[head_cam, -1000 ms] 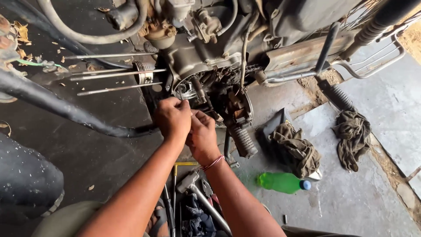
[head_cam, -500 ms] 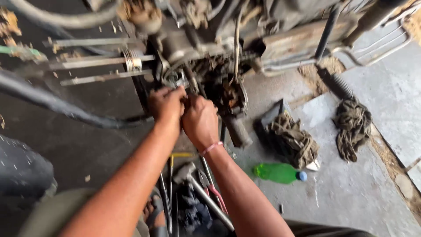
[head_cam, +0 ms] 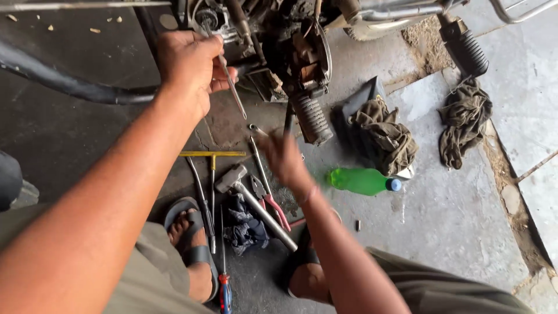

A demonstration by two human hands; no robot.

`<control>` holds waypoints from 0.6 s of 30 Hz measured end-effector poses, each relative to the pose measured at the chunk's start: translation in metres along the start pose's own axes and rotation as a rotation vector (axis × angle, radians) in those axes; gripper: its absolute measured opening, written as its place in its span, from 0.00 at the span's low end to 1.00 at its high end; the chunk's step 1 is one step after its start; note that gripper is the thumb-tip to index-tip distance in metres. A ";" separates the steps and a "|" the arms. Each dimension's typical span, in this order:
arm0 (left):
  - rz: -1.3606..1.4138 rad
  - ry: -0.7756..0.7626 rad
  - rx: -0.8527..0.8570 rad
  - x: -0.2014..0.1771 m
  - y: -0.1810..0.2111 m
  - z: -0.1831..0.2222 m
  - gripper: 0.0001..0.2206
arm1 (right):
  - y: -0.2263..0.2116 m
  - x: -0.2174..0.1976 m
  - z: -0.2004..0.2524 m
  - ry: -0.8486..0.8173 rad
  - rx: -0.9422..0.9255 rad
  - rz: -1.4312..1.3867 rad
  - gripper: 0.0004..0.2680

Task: The person crouches beside a motorcycle with its engine casing removed and works on the engine internals. They grip and turn parts with pliers, tap a component with a hammer, use a wrench on fasteners, and reposition small parts by hand while leaning over the engine.

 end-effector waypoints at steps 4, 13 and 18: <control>-0.035 0.010 -0.020 0.003 0.000 0.003 0.09 | 0.139 0.099 0.068 -0.113 0.041 0.502 0.15; -0.002 0.097 -0.010 0.006 0.001 0.000 0.08 | 0.162 0.174 0.051 -0.002 0.150 0.516 0.09; -0.041 0.111 -0.019 0.011 0.001 0.000 0.07 | 0.079 0.128 0.057 0.023 0.415 -0.178 0.13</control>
Point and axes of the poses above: each hand's wrist, its own z-axis away from the middle knuckle, its own x-axis out of the palm, y = z × x, the point moved 4 cm from there along -z, towards the middle knuckle, and after that the axes turned 8 degrees about -y, right-handed, at the moved point
